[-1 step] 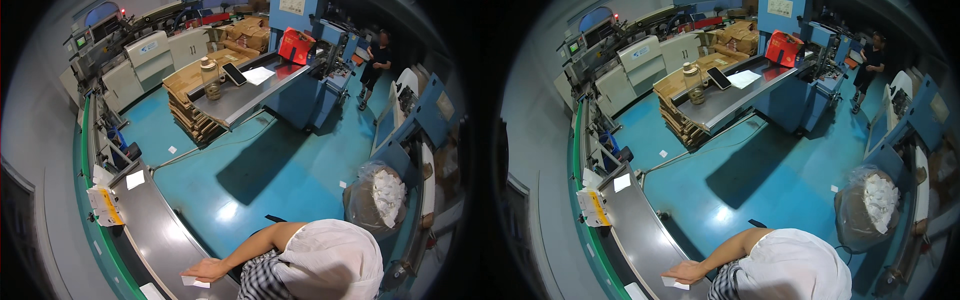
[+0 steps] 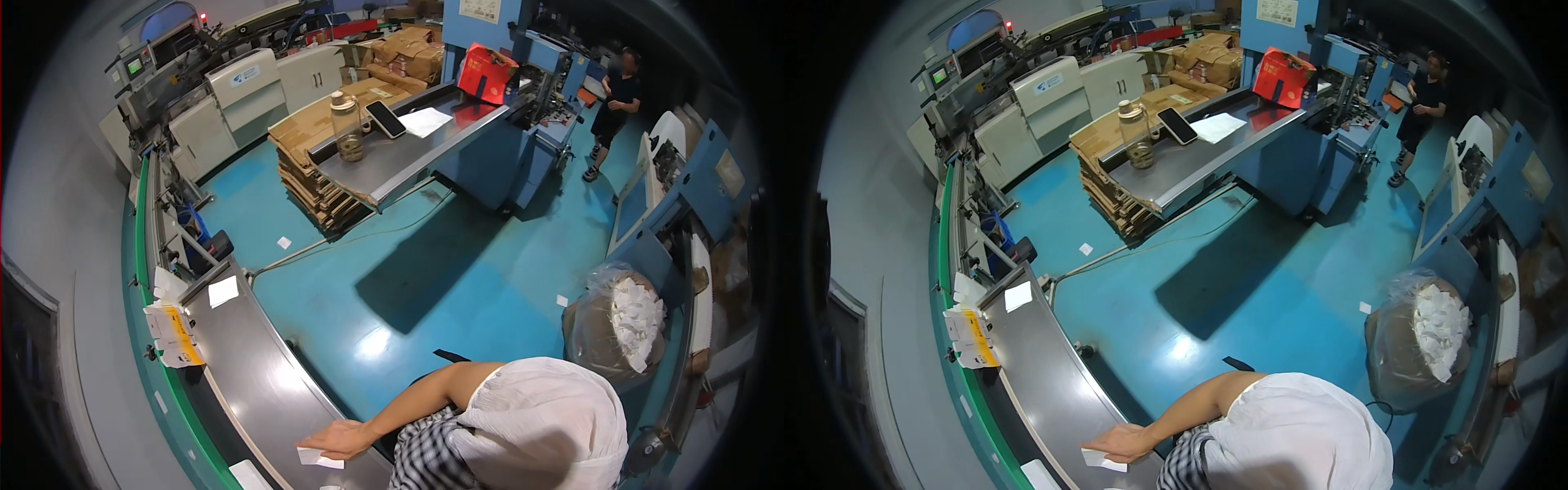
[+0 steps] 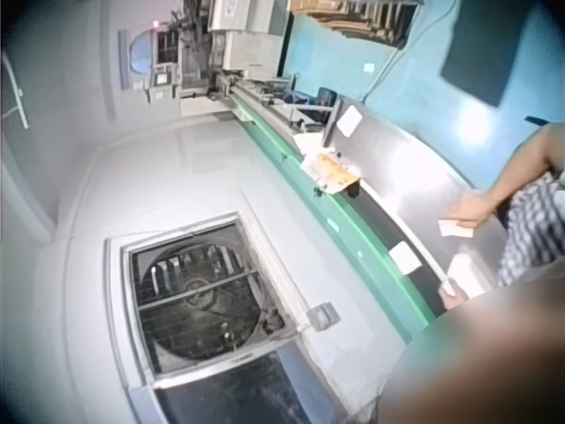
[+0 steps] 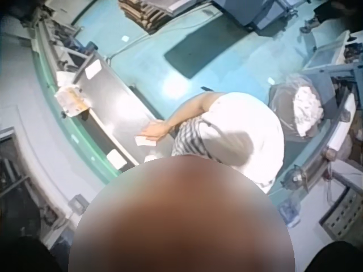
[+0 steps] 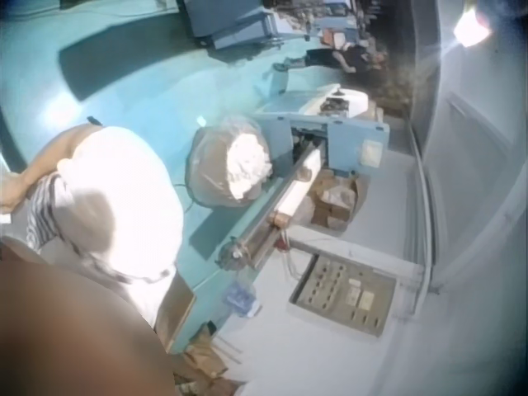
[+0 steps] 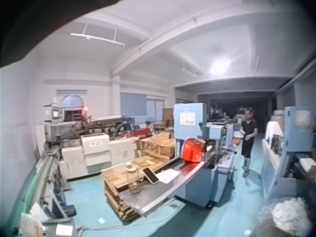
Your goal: Sorting and placing stacks of tissues onto a conveyor belt from a processing machine.
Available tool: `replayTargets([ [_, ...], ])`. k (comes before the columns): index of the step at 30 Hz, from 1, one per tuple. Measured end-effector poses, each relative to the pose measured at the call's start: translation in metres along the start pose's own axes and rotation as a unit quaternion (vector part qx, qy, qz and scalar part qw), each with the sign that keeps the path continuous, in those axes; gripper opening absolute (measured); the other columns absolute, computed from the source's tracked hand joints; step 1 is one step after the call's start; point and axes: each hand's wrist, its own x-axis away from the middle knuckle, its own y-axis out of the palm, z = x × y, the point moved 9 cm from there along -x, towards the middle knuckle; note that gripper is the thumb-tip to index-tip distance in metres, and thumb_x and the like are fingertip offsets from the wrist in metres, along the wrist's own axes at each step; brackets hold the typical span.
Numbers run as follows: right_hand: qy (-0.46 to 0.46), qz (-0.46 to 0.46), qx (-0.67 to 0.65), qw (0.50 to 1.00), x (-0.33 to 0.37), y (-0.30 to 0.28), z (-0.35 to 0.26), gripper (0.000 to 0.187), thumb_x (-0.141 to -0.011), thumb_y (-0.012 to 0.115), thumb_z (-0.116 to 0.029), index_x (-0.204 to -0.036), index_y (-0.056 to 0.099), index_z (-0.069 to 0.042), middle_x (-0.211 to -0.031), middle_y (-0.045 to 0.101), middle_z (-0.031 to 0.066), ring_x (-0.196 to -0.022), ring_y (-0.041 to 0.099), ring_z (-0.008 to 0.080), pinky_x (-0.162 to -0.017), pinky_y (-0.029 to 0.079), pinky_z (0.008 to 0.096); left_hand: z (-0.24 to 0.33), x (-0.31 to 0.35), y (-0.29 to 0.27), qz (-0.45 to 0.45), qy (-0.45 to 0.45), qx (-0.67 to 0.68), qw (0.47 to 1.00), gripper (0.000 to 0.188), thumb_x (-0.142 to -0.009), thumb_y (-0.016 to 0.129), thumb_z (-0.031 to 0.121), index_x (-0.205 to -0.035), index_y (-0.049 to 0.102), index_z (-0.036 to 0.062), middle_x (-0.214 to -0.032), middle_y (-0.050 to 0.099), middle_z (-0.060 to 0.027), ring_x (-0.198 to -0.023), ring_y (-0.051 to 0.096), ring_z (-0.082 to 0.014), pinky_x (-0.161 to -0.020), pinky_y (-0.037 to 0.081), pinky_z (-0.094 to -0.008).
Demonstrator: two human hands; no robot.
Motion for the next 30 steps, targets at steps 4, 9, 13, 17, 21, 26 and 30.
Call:
replayTargets([
  [4, 0.004, 0.026, -0.008, 1.0, 0.001, -0.007, -0.003, 0.066, -0.092, 0.052, -0.016, -0.149, 0.025, 0.002, -0.113, 0.058, 0.0234, -0.099, 0.061, 0.0401, -0.081, 0.051, 0.0462, -0.007, -0.004, -0.002, -0.005, -0.076, 0.049, 0.996, 0.055, -0.097, 0.058, 0.045, -0.13, 0.056, 0.0009, -0.131, 0.059, -0.0245, -0.12, 0.056, -0.0393, -0.102, 0.043, -0.0463],
  [9, 0.017, 0.023, 0.001, 1.0, 0.0, -0.002, -0.001, 0.064, -0.093, 0.051, -0.016, -0.149, 0.025, 0.003, -0.111, 0.058, 0.0236, -0.097, 0.061, 0.0405, -0.08, 0.051, 0.0461, 0.055, 0.053, -0.006, 0.241, 0.722, -0.153, 0.631, 0.06, -0.097, 0.057, 0.05, -0.133, 0.055, 0.0027, -0.135, 0.057, -0.0244, -0.123, 0.055, -0.04, -0.104, 0.042, -0.0465],
  [13, 0.007, 0.033, 0.03, 0.999, 0.0, 0.0, 0.002, 0.063, -0.094, 0.05, -0.019, -0.148, 0.025, 0.003, -0.109, 0.058, 0.0228, -0.096, 0.061, 0.0396, -0.08, 0.052, 0.0459, -0.001, 0.006, -0.001, -0.002, -0.058, -0.021, 0.998, 0.061, -0.097, 0.057, 0.05, -0.132, 0.055, 0.0017, -0.133, 0.058, -0.0251, -0.121, 0.056, -0.04, -0.103, 0.043, -0.0462],
  [17, 0.006, 0.03, 0.037, 0.999, 0.0, -0.001, -0.002, 0.063, -0.094, 0.05, -0.02, -0.148, 0.025, 0.004, -0.108, 0.058, 0.0218, -0.097, 0.061, 0.039, -0.081, 0.052, 0.0453, 0.029, -0.01, -0.017, 0.134, 0.385, -0.096, 0.908, 0.059, -0.096, 0.058, 0.05, -0.13, 0.056, 0.0018, -0.129, 0.06, -0.0262, -0.119, 0.057, -0.04, -0.102, 0.044, -0.0463],
  [21, -0.003, 0.052, 0.052, 0.997, 0.002, 0.0, 0.002, 0.064, -0.094, 0.05, -0.021, -0.148, 0.025, 0.004, -0.107, 0.058, 0.0213, -0.098, 0.061, 0.0385, -0.081, 0.052, 0.0452, -0.012, -0.001, 0.004, -0.002, -0.015, 0.008, 1.0, 0.057, -0.096, 0.058, 0.05, -0.127, 0.058, 0.0016, -0.124, 0.062, -0.0273, -0.114, 0.059, -0.0397, -0.099, 0.045, -0.0464],
  [26, 0.02, 0.03, 0.043, 0.998, 0.001, 0.002, 0.001, 0.064, -0.094, 0.051, -0.021, -0.148, 0.026, 0.004, -0.111, 0.058, 0.0223, -0.1, 0.06, 0.0382, -0.084, 0.052, 0.0448, 0.031, 0.048, -0.003, 0.259, 0.743, -0.168, 0.594, 0.057, -0.096, 0.059, 0.05, -0.125, 0.058, 0.0015, -0.122, 0.062, -0.0273, -0.113, 0.06, -0.0396, -0.098, 0.045, -0.0465],
  [30, 0.029, 0.021, 0.047, 0.998, 0.001, 0.008, 0.008, 0.064, -0.094, 0.051, -0.022, -0.148, 0.026, 0.004, -0.112, 0.059, 0.0225, -0.101, 0.06, 0.0381, -0.084, 0.052, 0.0446, 0.002, 0.007, 0.0, 0.004, -0.032, 0.01, 0.999, 0.057, -0.096, 0.058, 0.051, -0.127, 0.058, 0.0024, -0.125, 0.061, -0.0264, -0.115, 0.059, -0.0396, -0.099, 0.045, -0.0464],
])
